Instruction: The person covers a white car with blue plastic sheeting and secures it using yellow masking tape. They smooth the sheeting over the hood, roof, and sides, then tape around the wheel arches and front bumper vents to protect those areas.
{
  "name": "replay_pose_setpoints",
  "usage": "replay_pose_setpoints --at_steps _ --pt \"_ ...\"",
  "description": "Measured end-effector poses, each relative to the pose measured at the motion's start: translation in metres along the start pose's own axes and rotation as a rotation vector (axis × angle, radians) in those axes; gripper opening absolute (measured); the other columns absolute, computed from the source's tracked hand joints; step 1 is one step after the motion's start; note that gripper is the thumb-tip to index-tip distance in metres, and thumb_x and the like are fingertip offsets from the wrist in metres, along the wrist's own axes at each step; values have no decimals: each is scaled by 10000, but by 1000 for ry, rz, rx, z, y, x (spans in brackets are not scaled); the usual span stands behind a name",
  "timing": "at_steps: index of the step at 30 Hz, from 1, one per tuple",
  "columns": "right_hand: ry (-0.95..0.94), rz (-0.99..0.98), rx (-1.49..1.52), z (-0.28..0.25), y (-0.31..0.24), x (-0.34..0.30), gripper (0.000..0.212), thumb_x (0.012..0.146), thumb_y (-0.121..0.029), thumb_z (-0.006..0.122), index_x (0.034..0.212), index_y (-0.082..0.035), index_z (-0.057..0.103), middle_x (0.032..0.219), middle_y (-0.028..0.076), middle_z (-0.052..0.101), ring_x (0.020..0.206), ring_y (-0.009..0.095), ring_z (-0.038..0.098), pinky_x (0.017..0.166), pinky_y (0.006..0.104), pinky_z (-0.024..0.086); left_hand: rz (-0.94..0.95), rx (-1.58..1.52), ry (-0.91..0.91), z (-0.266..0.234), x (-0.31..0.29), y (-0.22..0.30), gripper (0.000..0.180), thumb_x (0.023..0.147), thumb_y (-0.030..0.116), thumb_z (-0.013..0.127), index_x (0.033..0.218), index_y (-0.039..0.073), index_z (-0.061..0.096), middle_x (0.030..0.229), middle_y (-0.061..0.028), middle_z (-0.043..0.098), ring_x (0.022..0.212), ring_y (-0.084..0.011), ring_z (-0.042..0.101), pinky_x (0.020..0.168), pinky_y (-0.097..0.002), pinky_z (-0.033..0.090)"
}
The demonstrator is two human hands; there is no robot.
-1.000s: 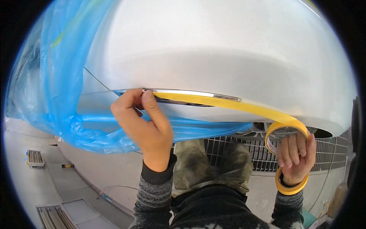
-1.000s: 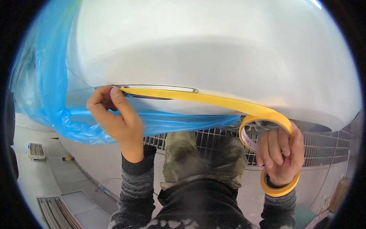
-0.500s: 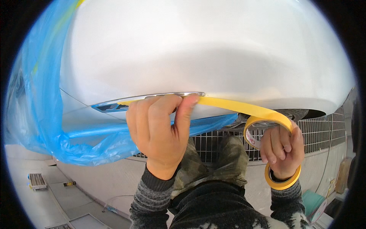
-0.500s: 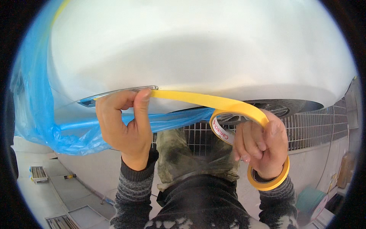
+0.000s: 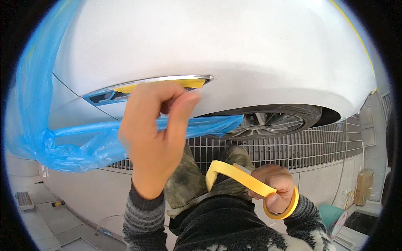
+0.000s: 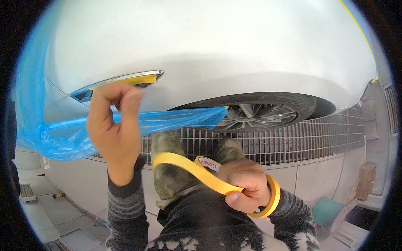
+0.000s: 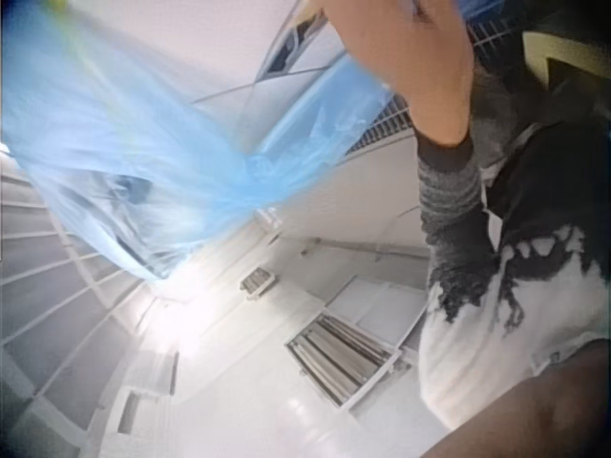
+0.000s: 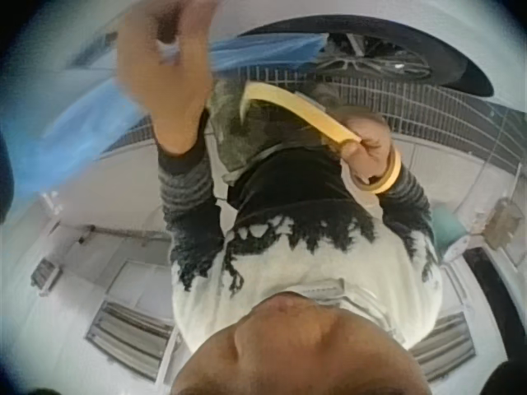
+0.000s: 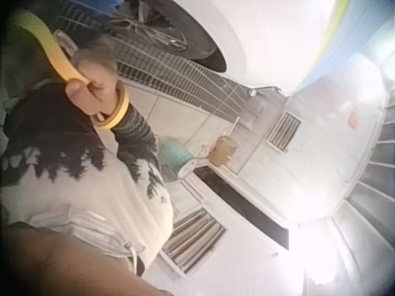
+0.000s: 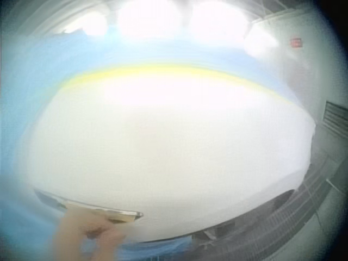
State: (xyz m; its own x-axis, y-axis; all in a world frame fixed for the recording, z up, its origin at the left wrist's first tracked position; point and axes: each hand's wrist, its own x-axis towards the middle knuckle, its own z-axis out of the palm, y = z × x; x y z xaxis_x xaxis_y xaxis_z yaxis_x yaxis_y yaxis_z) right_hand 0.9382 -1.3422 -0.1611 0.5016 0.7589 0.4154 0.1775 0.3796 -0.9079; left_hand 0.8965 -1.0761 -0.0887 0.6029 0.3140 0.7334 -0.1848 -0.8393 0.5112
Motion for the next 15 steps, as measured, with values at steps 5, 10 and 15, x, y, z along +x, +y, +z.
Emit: replay_pose_setpoints --at_steps 5,10,15 --pt "-59 -69 -55 -2 -23 20 448 1004 -279 640 649 -63 473 616 73 526 498 263 510 482 376 364 -566 -709 -435 -35 -33 21 218 895 187 818 996 34 700 895 -39 696 717 -93 581 634 -224 442" --pt "-56 -108 -115 7 -28 34 464 1003 -315 636 642 -67 483 611 76 534 494 265 516 481 367 371 -501 -415 -538 -64 -42 18 145 862 -16 780 964 25 686 932 -40 710 763 -86 626 716 -229 491" --pt "-49 -63 -207 14 -33 55 584 1010 -559 606 660 -100 528 532 35 582 468 193 621 465 298 509 -293 -149 -295 -66 -35 -2 73 928 44 737 988 18 707 898 -33 689 773 -78 610 692 -229 485"
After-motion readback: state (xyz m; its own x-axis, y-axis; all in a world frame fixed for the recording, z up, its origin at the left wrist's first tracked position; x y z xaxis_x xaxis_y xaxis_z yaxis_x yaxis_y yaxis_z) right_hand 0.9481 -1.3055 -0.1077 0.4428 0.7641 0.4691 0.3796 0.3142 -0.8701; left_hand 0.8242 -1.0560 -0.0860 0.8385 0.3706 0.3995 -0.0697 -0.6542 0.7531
